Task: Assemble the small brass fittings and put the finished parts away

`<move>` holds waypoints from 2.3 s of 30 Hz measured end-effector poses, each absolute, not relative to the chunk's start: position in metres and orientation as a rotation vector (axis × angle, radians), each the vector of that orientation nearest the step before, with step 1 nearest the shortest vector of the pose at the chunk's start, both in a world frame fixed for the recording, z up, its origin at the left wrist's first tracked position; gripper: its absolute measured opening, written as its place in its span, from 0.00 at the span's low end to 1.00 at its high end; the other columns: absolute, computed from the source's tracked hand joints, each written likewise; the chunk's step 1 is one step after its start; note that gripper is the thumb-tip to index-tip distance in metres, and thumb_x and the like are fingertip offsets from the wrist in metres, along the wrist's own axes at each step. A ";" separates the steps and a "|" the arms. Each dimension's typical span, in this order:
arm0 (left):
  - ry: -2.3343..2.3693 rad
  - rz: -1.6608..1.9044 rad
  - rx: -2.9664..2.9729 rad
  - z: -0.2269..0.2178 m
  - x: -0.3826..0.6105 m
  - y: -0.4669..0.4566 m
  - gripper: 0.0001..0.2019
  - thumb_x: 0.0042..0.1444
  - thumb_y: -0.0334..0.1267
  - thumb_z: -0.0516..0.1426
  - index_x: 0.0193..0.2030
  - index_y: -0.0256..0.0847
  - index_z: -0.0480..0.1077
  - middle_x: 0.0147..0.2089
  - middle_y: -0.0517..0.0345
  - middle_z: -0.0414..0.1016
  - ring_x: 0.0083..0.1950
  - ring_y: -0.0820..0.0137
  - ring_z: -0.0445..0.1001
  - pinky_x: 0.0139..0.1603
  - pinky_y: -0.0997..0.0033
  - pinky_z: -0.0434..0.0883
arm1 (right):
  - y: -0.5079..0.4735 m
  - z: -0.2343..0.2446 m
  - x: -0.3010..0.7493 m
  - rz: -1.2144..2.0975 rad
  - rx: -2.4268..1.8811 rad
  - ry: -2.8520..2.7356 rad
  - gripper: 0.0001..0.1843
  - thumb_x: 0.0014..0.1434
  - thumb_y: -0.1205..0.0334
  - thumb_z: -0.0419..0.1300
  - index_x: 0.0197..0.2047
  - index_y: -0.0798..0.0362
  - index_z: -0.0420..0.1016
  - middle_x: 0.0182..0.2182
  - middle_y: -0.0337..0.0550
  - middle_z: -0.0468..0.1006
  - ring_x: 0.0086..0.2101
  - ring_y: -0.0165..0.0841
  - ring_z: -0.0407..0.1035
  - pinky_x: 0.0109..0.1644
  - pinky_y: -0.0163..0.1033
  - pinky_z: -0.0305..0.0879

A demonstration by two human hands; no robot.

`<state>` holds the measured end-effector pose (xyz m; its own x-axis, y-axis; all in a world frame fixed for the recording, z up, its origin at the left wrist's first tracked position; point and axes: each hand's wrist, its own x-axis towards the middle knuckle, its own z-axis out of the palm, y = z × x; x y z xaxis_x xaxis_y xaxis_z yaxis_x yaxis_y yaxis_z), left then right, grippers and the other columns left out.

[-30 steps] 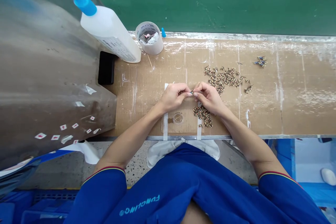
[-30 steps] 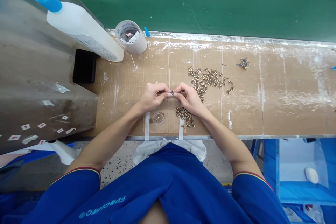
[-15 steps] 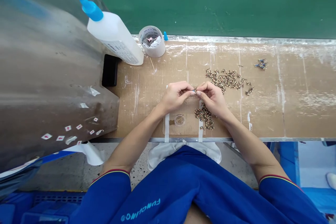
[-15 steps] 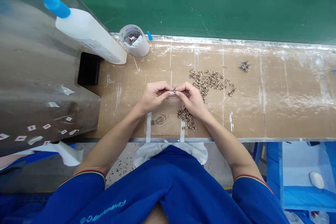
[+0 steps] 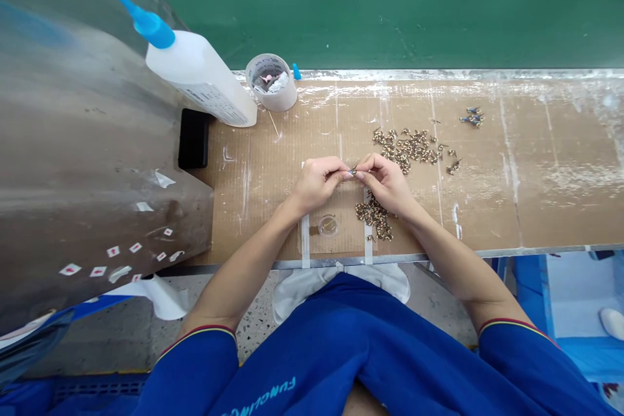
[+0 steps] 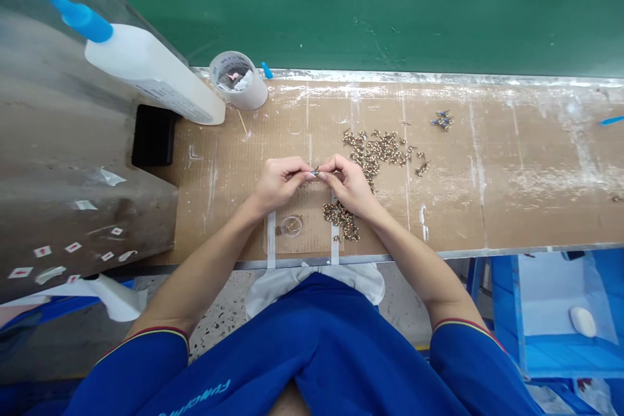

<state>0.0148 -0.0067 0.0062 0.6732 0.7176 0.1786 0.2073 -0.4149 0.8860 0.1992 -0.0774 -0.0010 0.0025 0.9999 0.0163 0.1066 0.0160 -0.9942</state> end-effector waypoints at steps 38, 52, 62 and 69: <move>0.740 0.562 1.867 -0.006 0.015 -0.005 0.11 0.61 0.36 0.56 0.27 0.37 0.71 0.24 0.60 0.74 0.27 0.74 0.68 0.31 0.74 0.63 | -0.073 -0.007 0.202 1.374 -1.262 -1.168 0.24 0.52 0.40 0.74 0.31 0.51 0.73 0.26 0.37 0.75 0.26 0.28 0.67 0.33 0.38 0.71; 0.668 0.516 1.954 -0.007 0.016 -0.005 0.09 0.58 0.32 0.55 0.27 0.38 0.70 0.24 0.62 0.69 0.27 0.74 0.64 0.31 0.73 0.59 | -0.074 -0.005 0.207 1.393 -1.256 -1.313 0.23 0.57 0.43 0.71 0.28 0.51 0.70 0.24 0.36 0.73 0.25 0.28 0.64 0.30 0.37 0.63; 0.709 0.437 1.900 -0.005 0.021 0.001 0.09 0.61 0.33 0.56 0.29 0.36 0.73 0.27 0.60 0.74 0.30 0.73 0.70 0.34 0.74 0.65 | -0.071 -0.002 0.206 1.447 -1.245 -1.206 0.24 0.52 0.40 0.73 0.31 0.51 0.72 0.25 0.38 0.76 0.26 0.29 0.68 0.31 0.38 0.70; 0.903 0.412 1.907 0.103 -0.070 -0.046 0.25 0.66 0.50 0.60 0.66 0.45 0.69 0.58 0.49 0.80 0.53 0.63 0.80 0.54 0.63 0.77 | -0.073 0.009 0.212 1.286 -1.323 -1.126 0.23 0.51 0.40 0.72 0.31 0.50 0.73 0.26 0.39 0.77 0.27 0.30 0.70 0.37 0.41 0.71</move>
